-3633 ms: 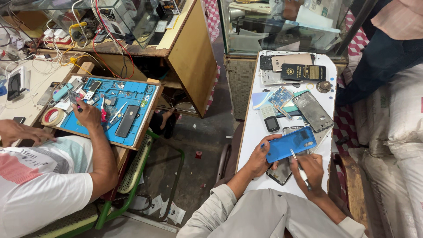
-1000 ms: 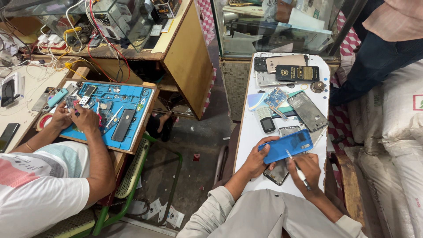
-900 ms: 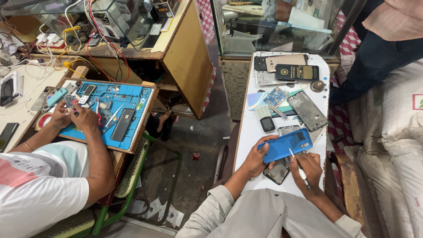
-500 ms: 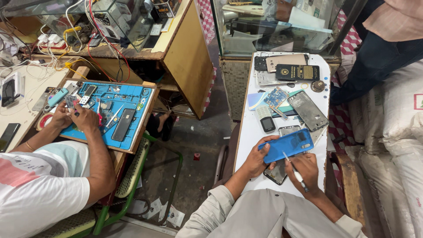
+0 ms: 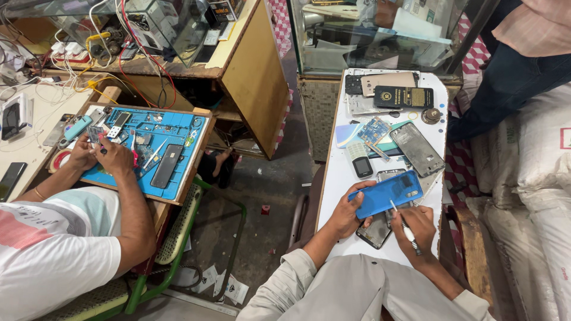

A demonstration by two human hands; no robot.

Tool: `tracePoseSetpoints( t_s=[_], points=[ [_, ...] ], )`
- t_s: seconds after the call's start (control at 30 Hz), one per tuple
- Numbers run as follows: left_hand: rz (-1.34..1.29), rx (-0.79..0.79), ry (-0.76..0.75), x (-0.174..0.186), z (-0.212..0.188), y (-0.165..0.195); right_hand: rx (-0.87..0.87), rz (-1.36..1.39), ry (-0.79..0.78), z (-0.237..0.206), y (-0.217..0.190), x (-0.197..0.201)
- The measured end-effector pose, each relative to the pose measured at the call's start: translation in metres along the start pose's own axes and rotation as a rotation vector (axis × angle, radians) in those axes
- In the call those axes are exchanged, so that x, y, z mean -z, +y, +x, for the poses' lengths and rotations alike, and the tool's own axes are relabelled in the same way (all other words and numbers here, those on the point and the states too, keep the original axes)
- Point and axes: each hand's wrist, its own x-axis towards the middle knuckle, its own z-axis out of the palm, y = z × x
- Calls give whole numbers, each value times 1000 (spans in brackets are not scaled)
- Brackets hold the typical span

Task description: The person holds a blue smartphone in one hand and uses a pry tool to work around the seam of its back cover, separating the cover from the phone body over a table covered with disassembled phone parts and housings.

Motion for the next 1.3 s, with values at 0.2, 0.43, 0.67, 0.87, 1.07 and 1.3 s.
tracePoseSetpoints(
  t_s=[0.2, 0.43, 0.67, 0.87, 1.07, 1.3],
  points=[
    [16, -4, -5, 1, 0, 0, 182, 5, -123, 2, -1, -1],
    [-10, -3, -9, 0, 0, 0, 101, 0, -77, 4, -5, 1],
    [-9, -12, -9, 1, -1, -1, 79, -82, -24, 1, -4, 2],
    [-15, -12, -6, 1, -1, 0, 104, -46, -33, 1, -3, -2],
    [-28, -15, -11, 1, -1, -1, 143, -30, -117, 0, -2, 1],
    [-12, -4, 32, 0, -2, 0, -72, -50, 167, -4, 1, 1]
  ],
)
